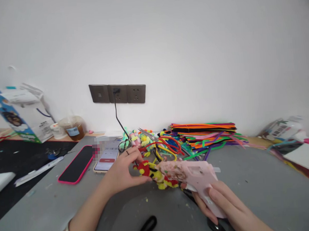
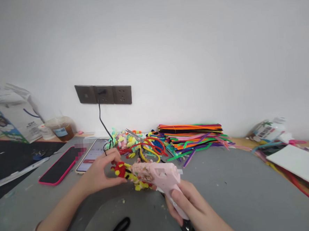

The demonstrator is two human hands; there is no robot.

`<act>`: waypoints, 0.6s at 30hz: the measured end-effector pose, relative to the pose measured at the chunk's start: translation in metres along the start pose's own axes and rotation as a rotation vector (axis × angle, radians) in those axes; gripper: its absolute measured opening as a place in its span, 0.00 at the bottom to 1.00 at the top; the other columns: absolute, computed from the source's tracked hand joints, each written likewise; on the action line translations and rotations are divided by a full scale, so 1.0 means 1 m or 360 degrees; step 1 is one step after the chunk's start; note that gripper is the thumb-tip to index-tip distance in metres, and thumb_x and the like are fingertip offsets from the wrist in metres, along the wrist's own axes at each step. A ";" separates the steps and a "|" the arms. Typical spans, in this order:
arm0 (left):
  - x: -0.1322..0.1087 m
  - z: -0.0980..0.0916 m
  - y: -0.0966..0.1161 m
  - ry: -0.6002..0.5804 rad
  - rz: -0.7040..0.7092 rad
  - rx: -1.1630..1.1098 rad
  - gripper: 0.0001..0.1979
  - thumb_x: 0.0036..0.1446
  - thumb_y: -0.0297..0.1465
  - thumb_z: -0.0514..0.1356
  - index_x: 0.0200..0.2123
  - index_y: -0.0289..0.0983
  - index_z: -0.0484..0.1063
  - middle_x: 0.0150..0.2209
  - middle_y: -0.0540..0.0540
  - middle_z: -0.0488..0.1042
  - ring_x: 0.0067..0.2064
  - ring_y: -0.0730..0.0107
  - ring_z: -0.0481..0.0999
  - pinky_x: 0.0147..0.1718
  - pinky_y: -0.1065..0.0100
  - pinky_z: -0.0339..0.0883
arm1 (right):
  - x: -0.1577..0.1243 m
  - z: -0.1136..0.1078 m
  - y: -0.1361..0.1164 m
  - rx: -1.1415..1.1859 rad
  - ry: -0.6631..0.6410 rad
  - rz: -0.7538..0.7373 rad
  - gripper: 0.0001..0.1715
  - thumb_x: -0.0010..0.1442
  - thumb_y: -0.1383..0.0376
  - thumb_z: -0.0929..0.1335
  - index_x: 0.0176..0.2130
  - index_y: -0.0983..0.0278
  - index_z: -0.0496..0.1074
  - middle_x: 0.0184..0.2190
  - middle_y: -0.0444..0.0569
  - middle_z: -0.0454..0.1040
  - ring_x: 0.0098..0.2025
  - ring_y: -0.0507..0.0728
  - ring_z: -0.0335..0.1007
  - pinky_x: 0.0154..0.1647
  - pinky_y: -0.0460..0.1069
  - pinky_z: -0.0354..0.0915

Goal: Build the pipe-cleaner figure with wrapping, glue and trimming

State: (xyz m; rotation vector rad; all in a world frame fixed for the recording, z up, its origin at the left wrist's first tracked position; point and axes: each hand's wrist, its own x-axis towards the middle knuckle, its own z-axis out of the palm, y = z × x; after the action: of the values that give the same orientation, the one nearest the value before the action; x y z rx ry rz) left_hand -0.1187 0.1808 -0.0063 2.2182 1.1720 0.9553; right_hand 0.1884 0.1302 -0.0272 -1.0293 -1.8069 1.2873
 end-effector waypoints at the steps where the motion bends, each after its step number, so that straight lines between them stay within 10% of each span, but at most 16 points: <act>1: 0.000 0.000 0.001 -0.0008 -0.0005 0.0001 0.18 0.49 0.40 0.74 0.32 0.40 0.69 0.39 0.46 0.75 0.42 0.58 0.74 0.43 0.64 0.66 | -0.002 0.000 0.002 0.0000 -0.0001 0.0009 0.39 0.68 0.36 0.56 0.23 0.60 0.66 0.16 0.43 0.62 0.20 0.53 0.54 0.27 0.50 0.55; 18: -0.003 0.000 0.002 -0.0064 0.0162 0.0088 0.17 0.52 0.38 0.74 0.35 0.39 0.70 0.39 0.47 0.75 0.43 0.61 0.74 0.43 0.64 0.66 | -0.003 0.005 -0.014 -0.0321 0.0066 -0.0075 0.40 0.72 0.40 0.56 0.21 0.61 0.67 0.17 0.45 0.67 0.20 0.52 0.59 0.27 0.47 0.60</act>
State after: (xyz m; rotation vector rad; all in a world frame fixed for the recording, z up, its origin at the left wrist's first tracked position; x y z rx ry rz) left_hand -0.1184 0.1775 -0.0059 2.3499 1.0889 0.9235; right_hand 0.1825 0.1229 -0.0157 -1.1056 -1.9467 1.0642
